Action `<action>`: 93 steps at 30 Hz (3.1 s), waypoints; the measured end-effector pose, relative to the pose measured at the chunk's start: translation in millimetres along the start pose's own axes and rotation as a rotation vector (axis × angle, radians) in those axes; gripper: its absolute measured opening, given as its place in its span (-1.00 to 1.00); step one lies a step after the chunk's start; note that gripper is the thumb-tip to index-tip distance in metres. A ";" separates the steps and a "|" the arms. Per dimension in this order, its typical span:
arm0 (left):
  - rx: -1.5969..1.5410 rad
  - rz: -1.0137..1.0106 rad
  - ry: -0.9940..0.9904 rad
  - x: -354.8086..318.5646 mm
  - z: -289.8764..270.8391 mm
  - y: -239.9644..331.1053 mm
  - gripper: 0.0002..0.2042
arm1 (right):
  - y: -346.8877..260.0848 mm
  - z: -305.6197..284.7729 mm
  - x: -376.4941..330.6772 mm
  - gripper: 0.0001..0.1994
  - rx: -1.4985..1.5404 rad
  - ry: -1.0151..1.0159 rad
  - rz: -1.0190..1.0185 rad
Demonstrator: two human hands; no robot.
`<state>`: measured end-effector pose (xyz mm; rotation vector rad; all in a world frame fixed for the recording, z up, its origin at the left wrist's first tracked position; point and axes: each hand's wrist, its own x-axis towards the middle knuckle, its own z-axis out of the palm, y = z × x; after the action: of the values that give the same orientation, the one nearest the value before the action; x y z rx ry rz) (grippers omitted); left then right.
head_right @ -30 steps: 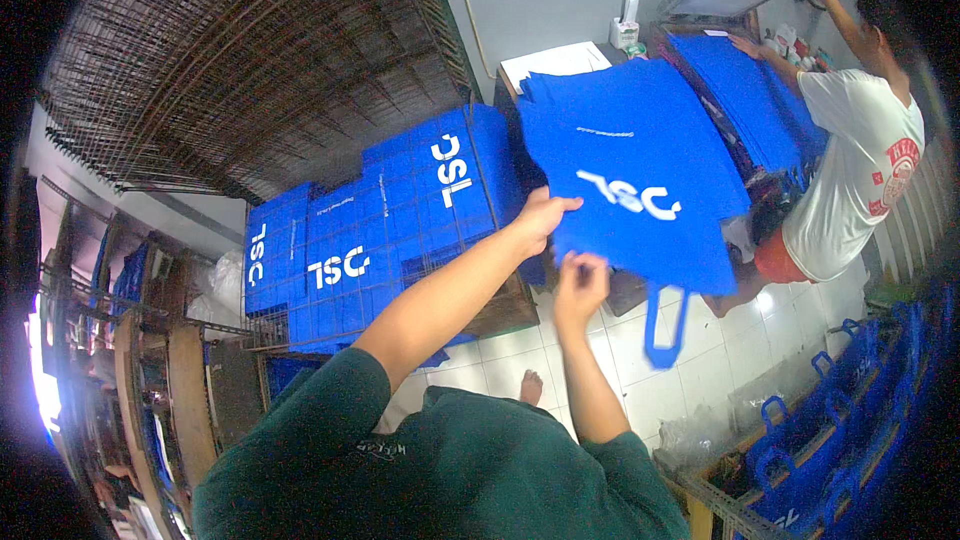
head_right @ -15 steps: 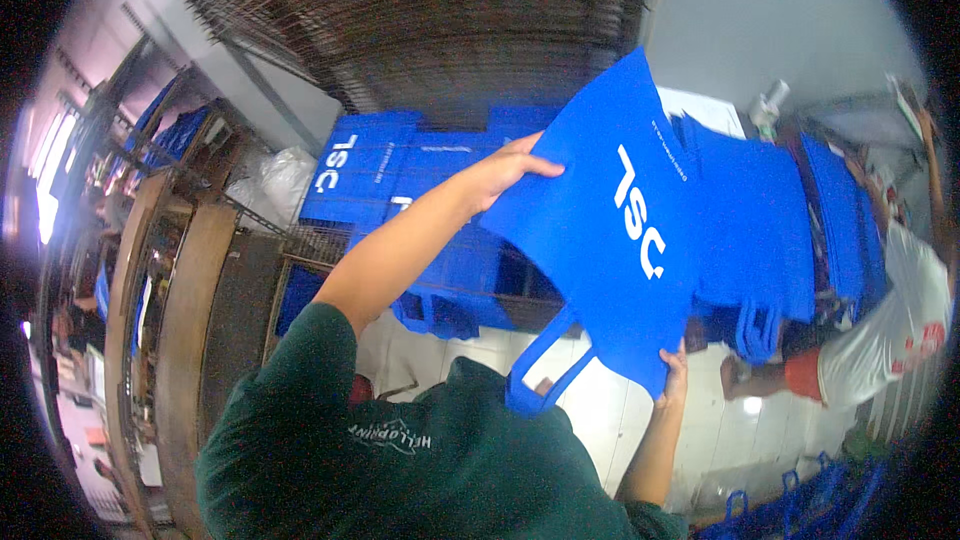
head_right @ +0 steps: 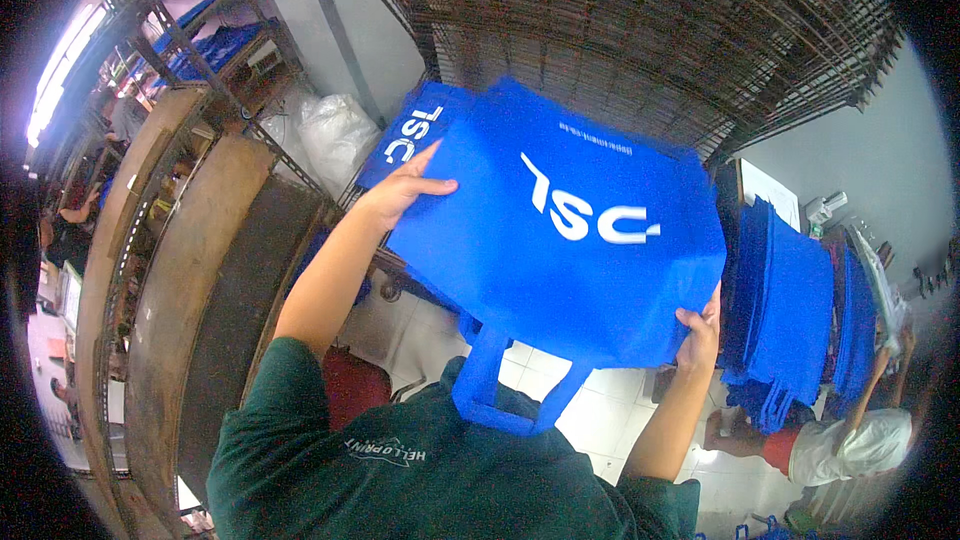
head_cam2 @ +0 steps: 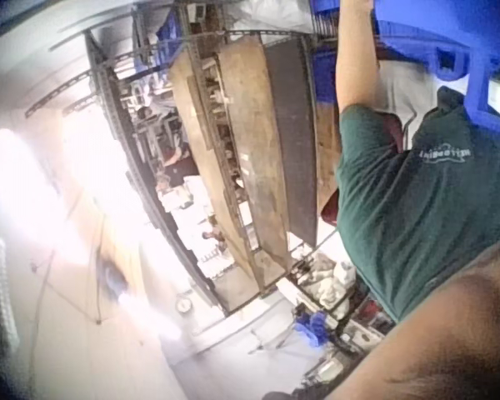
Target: The person repeatedly picks up blue tote bags from a stack, unfolds them, and folds them flat. They then place the folded bags onto a metal wire rack. The task is performed continuously in a repetitive manner.
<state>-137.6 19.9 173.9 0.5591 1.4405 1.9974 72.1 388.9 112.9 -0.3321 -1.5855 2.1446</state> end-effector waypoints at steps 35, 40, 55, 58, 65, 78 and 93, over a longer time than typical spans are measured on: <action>0.919 -0.248 0.720 -30.9 -208.5 -276.6 -0.36 | 277.9 8.1 -33.3 -0.75 -1.025 0.361 0.107; 1.061 -0.229 0.714 -28.2 -204.2 -275.4 -0.35 | 277.4 3.8 -34.4 -0.76 -1.120 0.391 0.200; 1.019 -0.299 0.657 -33.5 -203.1 -271.9 -0.26 | 287.7 -20.8 -35.7 -0.68 -1.081 0.320 0.187; 1.023 -0.344 0.653 -31.6 -200.3 -268.8 -0.26 | 288.8 -25.3 -33.9 -0.67 -1.035 0.316 0.235; 1.087 -0.277 0.666 -36.2 -209.7 -282.7 -0.27 | 288.6 -22.3 -34.0 -0.68 -1.084 0.311 0.187; 1.002 -0.270 0.680 -37.1 -201.4 -275.8 -0.31 | 293.7 -26.7 -34.8 -0.68 -1.112 0.259 0.135; 0.986 -0.266 0.698 -39.1 -203.2 -277.5 -0.32 | 288.8 -19.7 -37.1 -0.68 -1.101 0.276 0.158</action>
<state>-177.6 -84.9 -153.6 -0.0074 2.7655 1.1883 52.1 318.6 -169.6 -1.0462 -2.4502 1.0232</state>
